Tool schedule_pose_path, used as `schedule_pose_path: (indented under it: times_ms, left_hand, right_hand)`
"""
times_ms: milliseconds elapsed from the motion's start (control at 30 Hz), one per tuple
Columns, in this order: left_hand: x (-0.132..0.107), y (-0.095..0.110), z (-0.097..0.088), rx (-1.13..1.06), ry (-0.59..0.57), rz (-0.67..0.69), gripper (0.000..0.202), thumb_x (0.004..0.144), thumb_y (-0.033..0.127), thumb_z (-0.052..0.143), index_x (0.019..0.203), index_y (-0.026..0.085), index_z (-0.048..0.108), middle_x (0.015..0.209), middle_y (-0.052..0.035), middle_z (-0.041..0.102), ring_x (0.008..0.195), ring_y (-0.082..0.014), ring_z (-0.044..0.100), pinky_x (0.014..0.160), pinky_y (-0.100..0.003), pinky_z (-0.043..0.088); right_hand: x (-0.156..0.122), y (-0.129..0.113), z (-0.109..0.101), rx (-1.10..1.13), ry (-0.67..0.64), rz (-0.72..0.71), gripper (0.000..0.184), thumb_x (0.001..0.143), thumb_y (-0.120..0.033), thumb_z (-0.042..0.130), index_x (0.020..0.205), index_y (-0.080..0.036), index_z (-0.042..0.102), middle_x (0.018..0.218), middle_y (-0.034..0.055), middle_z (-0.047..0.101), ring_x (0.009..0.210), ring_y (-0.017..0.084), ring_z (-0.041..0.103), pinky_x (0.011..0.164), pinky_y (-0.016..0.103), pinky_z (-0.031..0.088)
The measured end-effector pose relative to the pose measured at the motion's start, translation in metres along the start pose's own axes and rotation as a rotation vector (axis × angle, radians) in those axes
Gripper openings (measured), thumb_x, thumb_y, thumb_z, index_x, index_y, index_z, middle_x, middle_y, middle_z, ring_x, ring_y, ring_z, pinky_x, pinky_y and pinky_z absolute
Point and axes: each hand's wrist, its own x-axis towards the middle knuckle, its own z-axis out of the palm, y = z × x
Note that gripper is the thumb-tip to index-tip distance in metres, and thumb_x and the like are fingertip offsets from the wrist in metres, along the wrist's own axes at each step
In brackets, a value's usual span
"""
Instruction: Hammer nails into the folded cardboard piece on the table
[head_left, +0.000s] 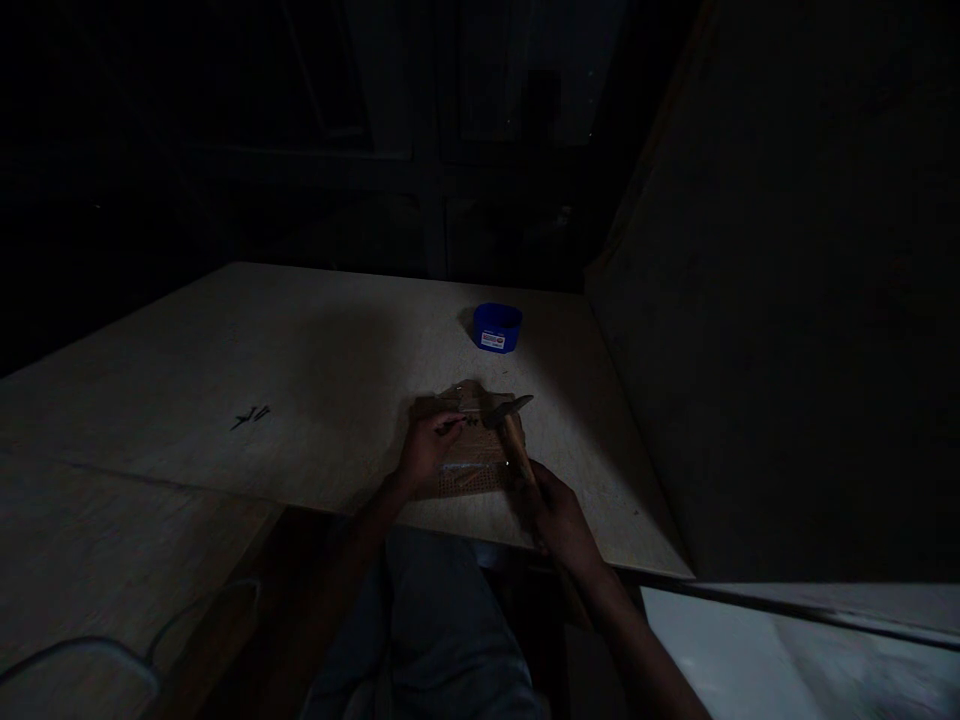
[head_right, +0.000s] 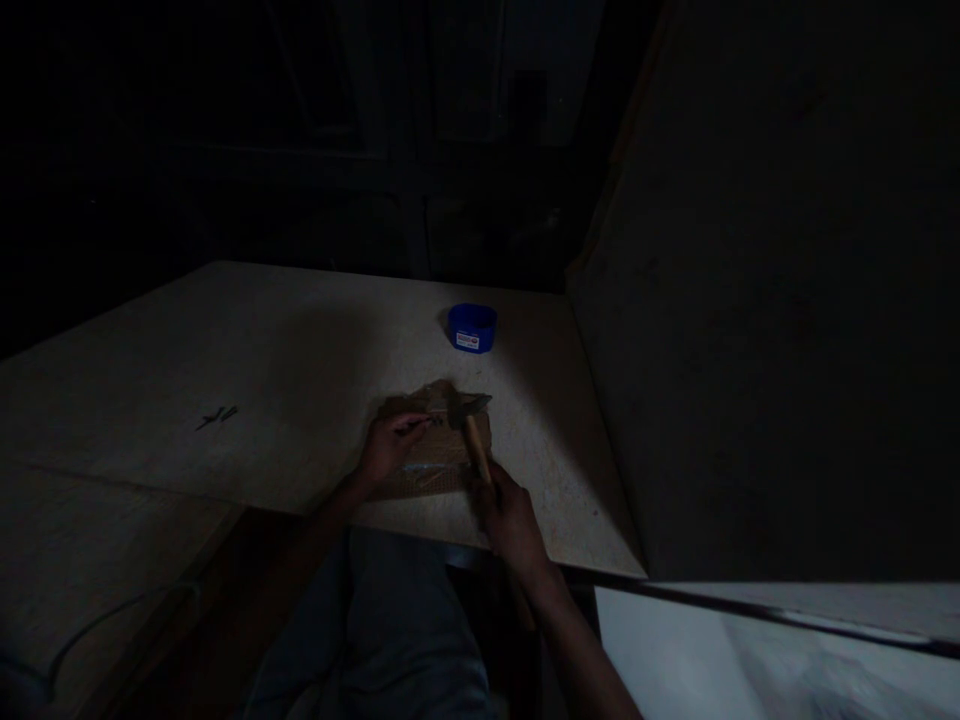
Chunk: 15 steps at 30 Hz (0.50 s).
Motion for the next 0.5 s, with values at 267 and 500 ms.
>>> schedule_pose_path:
  times_ms: [267, 500]
  left_hand:
    - [0.0, 0.0006, 0.0013, -0.009, -0.003, 0.016, 0.017, 0.081, 0.026, 0.067, 0.095, 0.02, 0.076, 0.092, -0.0053, 0.078, 0.075, -0.0174, 0.069, 0.071, -0.029, 0.057]
    - [-0.001, -0.004, 0.0052, -0.007, 0.027, 0.006, 0.017, 0.08, 0.028, 0.068, 0.093, 0.021, 0.075, 0.092, -0.0047, 0.078, 0.076, -0.0175, 0.069, 0.072, -0.03, 0.056]
  right_hand:
    - [-0.0034, -0.0043, 0.0018, 0.021, -0.002, 0.097, 0.056, 0.093, -0.048, 0.045, 0.134, -0.011, 0.058, 0.067, -0.0005, 0.061, 0.042, 0.01, 0.045, 0.038, 0.021, 0.038]
    - [-0.0047, -0.0051, 0.0025, 0.05, 0.012, 0.087, 0.052, 0.094, -0.048, 0.047, 0.13, -0.013, 0.06, 0.064, -0.0024, 0.056, 0.041, 0.01, 0.043, 0.035, 0.019, 0.036]
